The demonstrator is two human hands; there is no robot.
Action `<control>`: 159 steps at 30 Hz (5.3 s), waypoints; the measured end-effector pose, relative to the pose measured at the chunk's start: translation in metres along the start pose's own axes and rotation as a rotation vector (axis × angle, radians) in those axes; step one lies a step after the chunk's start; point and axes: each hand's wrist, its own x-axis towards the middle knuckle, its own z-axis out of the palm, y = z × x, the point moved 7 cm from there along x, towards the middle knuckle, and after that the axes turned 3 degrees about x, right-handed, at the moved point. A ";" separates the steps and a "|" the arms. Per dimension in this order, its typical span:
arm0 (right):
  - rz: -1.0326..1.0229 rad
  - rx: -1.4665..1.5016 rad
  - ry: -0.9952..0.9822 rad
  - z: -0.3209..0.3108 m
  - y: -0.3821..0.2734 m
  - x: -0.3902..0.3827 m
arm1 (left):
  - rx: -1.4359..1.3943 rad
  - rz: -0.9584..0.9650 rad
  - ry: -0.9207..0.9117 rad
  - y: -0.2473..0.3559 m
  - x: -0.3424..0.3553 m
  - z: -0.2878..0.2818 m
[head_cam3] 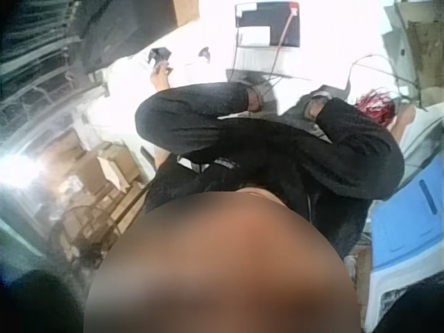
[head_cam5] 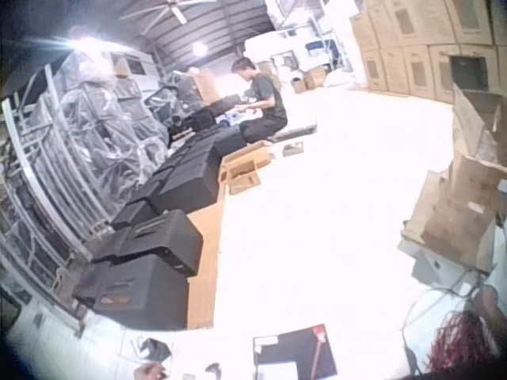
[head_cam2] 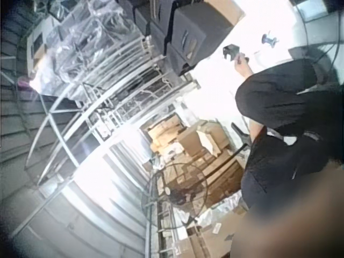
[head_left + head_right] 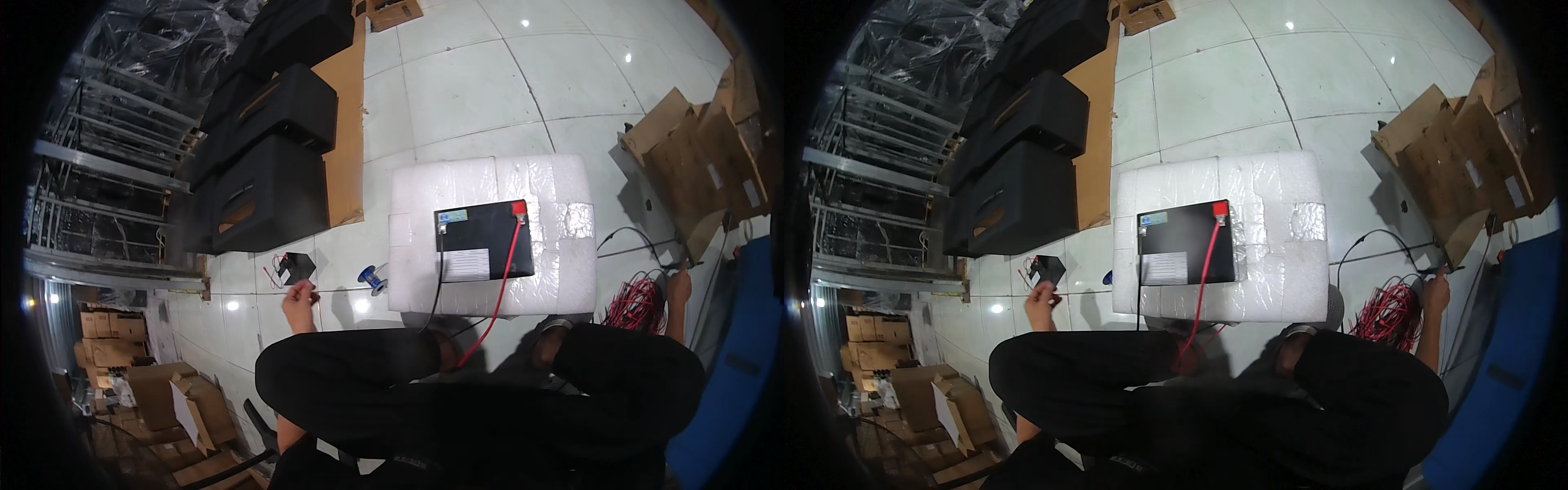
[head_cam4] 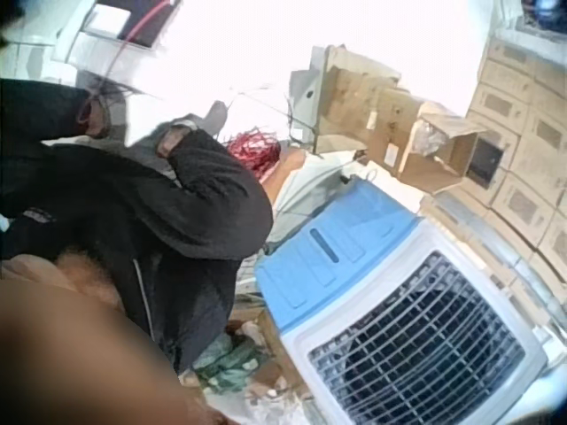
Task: The person sits on the floor and uses a soldering iron to attach red and black wires to the terminals of a small black electronic box. They then use a soldering iron to attach wires to a second similar box.
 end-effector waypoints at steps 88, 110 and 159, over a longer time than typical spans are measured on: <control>-0.907 0.649 -0.683 -0.386 -0.449 -0.246 | 0.584 1.371 -0.787 0.323 -0.230 0.219; -1.168 0.368 -0.724 -0.380 -0.454 -0.234 | 0.858 0.657 -1.391 0.279 -0.215 0.209; -1.194 0.540 -0.569 -0.316 -0.464 -0.211 | 0.560 0.810 -1.175 0.233 -0.176 0.232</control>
